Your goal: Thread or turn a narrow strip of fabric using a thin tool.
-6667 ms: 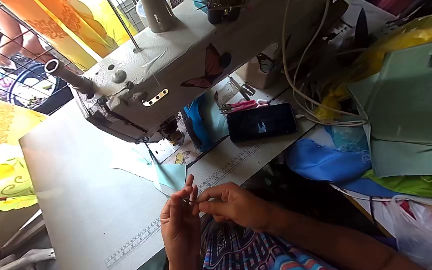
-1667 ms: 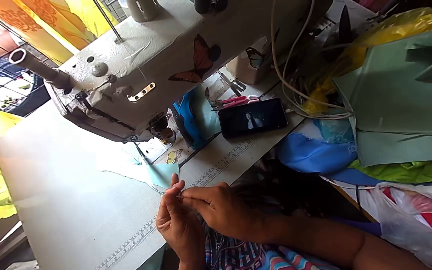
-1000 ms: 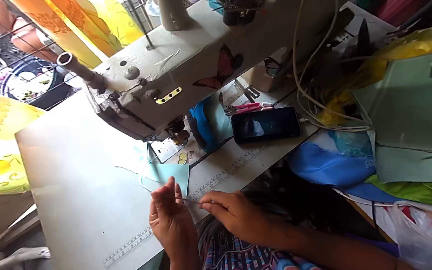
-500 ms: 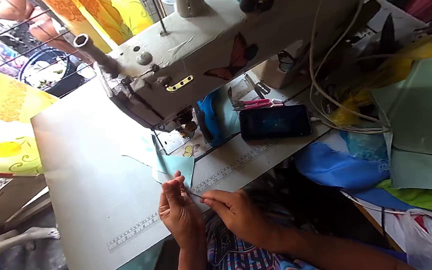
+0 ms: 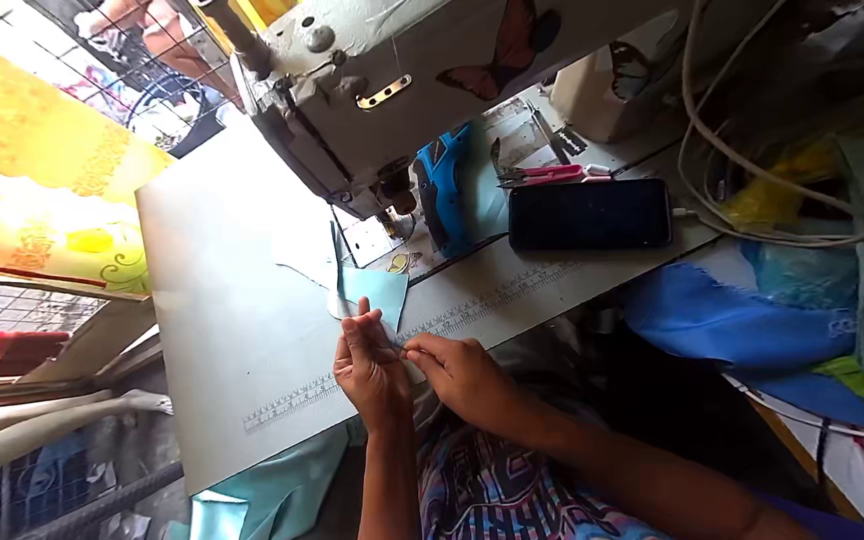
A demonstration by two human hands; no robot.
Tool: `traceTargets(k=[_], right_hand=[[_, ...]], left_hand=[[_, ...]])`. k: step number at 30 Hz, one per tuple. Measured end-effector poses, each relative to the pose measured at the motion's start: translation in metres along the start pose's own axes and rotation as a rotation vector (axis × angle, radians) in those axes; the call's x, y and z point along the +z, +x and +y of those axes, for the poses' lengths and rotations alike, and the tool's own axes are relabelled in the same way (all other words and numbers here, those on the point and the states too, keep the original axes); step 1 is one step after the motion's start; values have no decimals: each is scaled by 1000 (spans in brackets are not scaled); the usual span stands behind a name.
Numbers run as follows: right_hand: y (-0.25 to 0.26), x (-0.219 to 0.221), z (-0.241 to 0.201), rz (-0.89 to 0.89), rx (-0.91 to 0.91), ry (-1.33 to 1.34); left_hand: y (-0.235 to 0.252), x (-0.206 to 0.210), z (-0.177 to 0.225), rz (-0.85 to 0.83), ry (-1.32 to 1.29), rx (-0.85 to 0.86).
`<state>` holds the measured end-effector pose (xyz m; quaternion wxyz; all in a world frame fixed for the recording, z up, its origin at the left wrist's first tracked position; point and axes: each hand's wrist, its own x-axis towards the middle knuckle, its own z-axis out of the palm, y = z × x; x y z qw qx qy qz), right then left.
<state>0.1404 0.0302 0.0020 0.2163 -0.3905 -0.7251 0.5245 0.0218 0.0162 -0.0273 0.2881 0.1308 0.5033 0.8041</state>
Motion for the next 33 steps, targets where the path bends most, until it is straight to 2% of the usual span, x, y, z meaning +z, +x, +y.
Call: traceTargets(k=[5, 10, 13, 15, 19, 24, 26, 29, 31, 33], right_hand=[[31, -32, -9, 157, -176, -388], [98, -47, -33, -58, 29, -471], [119, -35, -30, -48, 55, -497], [111, -29, -22, 26, -18, -461], [58, -29, -6, 184, -162, -367], [9, -51, -8, 74, 61, -460], [-5, -58, -17, 100, 133, -549], [6, -53, -11, 458, -95, -708], [33, -52, -2, 502, -180, -745], [58, -50, 6, 448, -165, -781]], left_hand=[[3, -4, 0, -9, -66, -7], [5, -13, -5, -103, -138, 23], [5, -14, -6, -107, -192, 17], [6, -14, -5, -113, -213, 9], [7, -15, -3, -122, -245, -26], [7, -17, -4, -145, -271, -41], [7, -17, -4, -164, -250, -37], [8, -17, -5, -191, -236, -19], [8, -18, -5, -216, -207, 7], [7, -19, -5, -240, -196, 10]])
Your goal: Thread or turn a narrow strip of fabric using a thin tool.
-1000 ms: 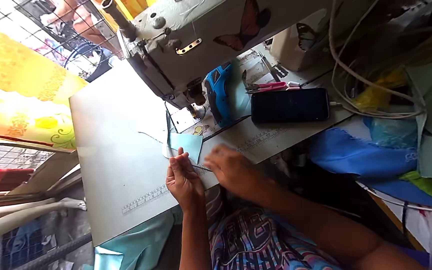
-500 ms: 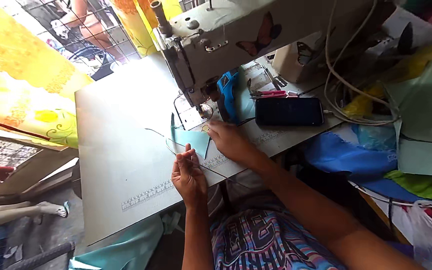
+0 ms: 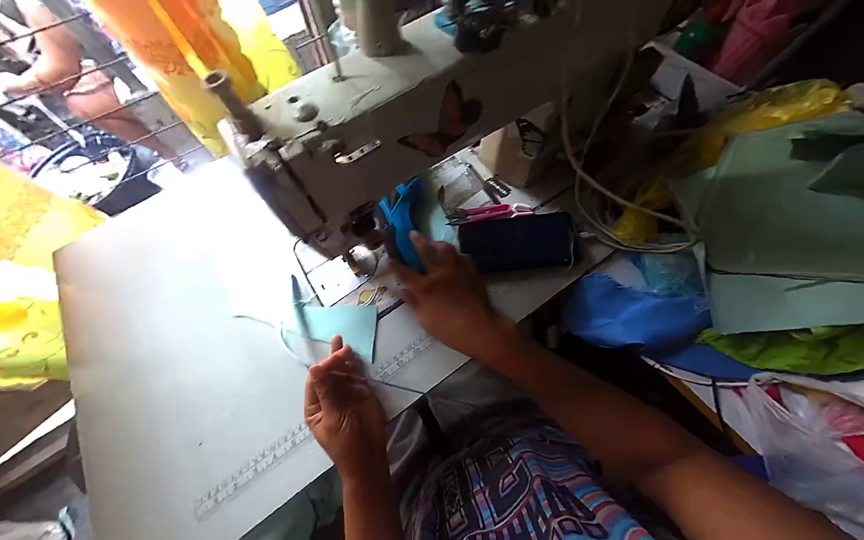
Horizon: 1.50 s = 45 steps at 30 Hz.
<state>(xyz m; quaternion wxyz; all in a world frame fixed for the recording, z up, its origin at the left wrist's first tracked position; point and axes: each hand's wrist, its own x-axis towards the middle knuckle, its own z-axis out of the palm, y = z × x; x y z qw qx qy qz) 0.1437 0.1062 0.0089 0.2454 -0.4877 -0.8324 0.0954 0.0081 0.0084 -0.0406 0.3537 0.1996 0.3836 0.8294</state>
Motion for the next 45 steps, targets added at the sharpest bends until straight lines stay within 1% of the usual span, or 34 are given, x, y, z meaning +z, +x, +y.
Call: traceTargets(k=[2, 5, 7, 9, 11, 12, 14, 15, 17, 19, 21, 23, 25, 28, 31, 33, 35, 37, 40, 45], right_hand=[[13, 12, 0, -66, 33, -31], [28, 13, -2, -117, 112, -36], [34, 17, 2, -29, 111, -49], [32, 19, 3, 88, 59, -46], [13, 12, -8, 95, -31, 101], [-3, 7, -17, 49, -74, 221], [-38, -5, -31, -186, -111, 525], [-51, -6, -33, -264, -118, 652], [-68, -4, -31, -345, -81, 847], [-72, -5, -26, -380, 37, 977], [-71, -11, -18, -459, 147, 1068], [-69, -16, -11, -524, 213, 1152], [-69, -20, -10, -543, 240, 1195], [-68, -22, -14, -520, 237, 1202], [-67, -22, -20, -482, 228, 1196], [-68, -18, -27, -400, 204, 1165], [-73, -11, -35, -293, 161, 1115], [-78, -4, -43, -214, 122, 1085], [-82, 2, -49, -137, 89, 1057], [-84, 4, -52, -92, 83, 1054]], left_hand=[[0, 0, 2, -6, -8, -13], [1, 0, 2, -24, -26, -7], [1, -1, 1, -34, -23, -3], [0, -1, 2, -34, -16, -17], [1, -1, 5, -17, -67, -59], [1, 1, 8, -7, -99, -90], [0, 9, 17, 5, -109, -151], [-2, 15, 20, 5, -86, -171], [-5, 26, 23, 5, -60, -191], [-8, 30, 21, -16, -58, -215], [-9, 28, 18, -55, -35, -232], [-10, 28, 16, -79, -51, -240], [-11, 28, 16, -99, -91, -251], [-14, 33, 19, -142, -169, -234], [-15, 37, 20, -124, -127, -143], [-16, 39, 18, -76, -21, -66], [-20, 45, 15, 24, 85, 10], [-22, 49, 14, 57, 94, 65], [-24, 50, 14, 69, 99, 67], [-25, 53, 14, 63, 74, 33]])
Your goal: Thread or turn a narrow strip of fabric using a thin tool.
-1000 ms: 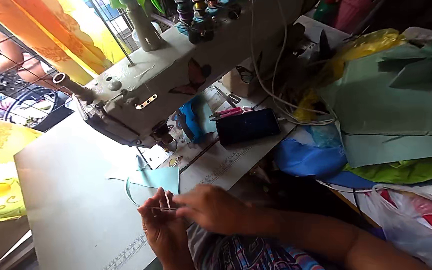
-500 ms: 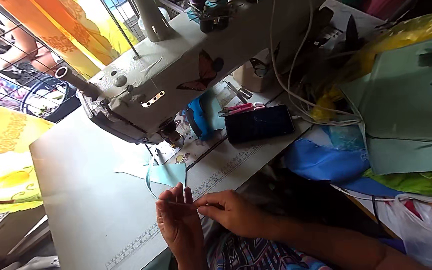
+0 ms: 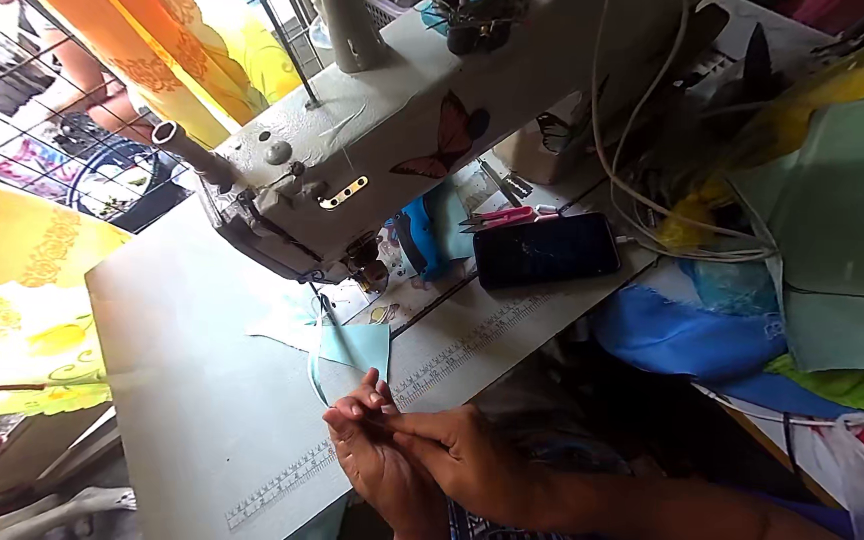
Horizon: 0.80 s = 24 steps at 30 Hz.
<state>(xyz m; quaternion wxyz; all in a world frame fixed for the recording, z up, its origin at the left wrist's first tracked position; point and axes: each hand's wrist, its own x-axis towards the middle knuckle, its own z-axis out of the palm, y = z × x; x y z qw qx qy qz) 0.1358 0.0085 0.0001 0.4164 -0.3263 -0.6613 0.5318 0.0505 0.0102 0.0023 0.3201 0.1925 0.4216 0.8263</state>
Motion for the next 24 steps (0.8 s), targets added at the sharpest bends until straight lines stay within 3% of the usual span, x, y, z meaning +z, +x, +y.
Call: traceTargets(k=[10, 16, 20, 24], right_hand=[[-1, 1, 12, 85, 27, 20], [5, -30, -1, -143, 225, 154], [8, -32, -8, -200, 260, 228], [7, -14, -6, -95, 130, 109]], left_hand=[[-5, -1, -15, -46, -75, -83], [0, -16, 1, -127, -188, -248], [3, -20, 7, -146, -235, -221], [2, -16, 4, 9, -60, -113]])
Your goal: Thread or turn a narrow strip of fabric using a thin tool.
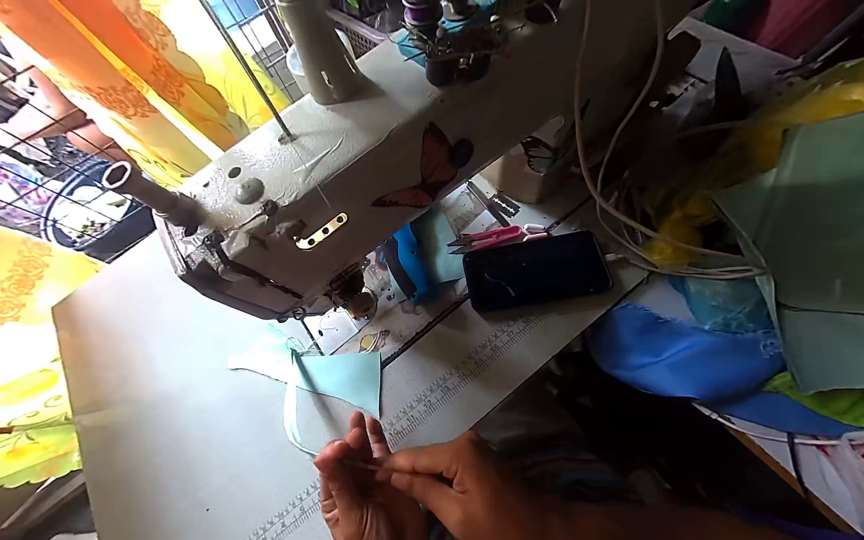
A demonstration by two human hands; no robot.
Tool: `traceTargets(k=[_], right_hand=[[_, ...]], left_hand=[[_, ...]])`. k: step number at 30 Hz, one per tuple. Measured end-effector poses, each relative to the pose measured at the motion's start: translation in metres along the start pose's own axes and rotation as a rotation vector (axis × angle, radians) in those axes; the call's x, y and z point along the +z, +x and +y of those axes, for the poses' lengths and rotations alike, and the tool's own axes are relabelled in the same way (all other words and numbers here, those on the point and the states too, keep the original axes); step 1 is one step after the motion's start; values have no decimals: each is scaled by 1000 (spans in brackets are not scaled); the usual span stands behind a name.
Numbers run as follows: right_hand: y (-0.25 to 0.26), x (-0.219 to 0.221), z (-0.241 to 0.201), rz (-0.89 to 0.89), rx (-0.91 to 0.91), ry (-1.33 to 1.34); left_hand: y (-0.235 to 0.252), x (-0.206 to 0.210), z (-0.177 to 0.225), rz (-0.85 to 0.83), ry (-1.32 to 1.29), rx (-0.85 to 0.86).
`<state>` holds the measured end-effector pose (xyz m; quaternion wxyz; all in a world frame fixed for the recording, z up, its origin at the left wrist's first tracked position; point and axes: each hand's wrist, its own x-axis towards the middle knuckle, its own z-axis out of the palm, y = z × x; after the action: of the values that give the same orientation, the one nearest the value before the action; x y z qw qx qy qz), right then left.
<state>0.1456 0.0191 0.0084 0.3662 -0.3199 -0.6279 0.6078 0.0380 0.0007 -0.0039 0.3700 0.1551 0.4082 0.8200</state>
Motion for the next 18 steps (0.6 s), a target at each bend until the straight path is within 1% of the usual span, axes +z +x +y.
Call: traceTargets(k=[2, 6, 9, 11, 15, 18], right_hand=[[1, 7, 2, 31, -51, -46], [2, 12, 0, 49, -84, -82], [4, 14, -2, 96, -99, -90], [5, 14, -3, 113, -101, -96], [8, 9, 1, 86, -54, -61], [10, 3, 0, 20, -24, -25]], left_hand=[[0, 0, 2, 33, 24, 31], [-3, -2, 2, -3, 14, 66], [-9, 1, -2, -76, 73, 26], [-12, 2, -4, -97, 61, 1], [-9, -3, -8, -87, 113, -25], [2, -10, -3, -149, 150, -40]])
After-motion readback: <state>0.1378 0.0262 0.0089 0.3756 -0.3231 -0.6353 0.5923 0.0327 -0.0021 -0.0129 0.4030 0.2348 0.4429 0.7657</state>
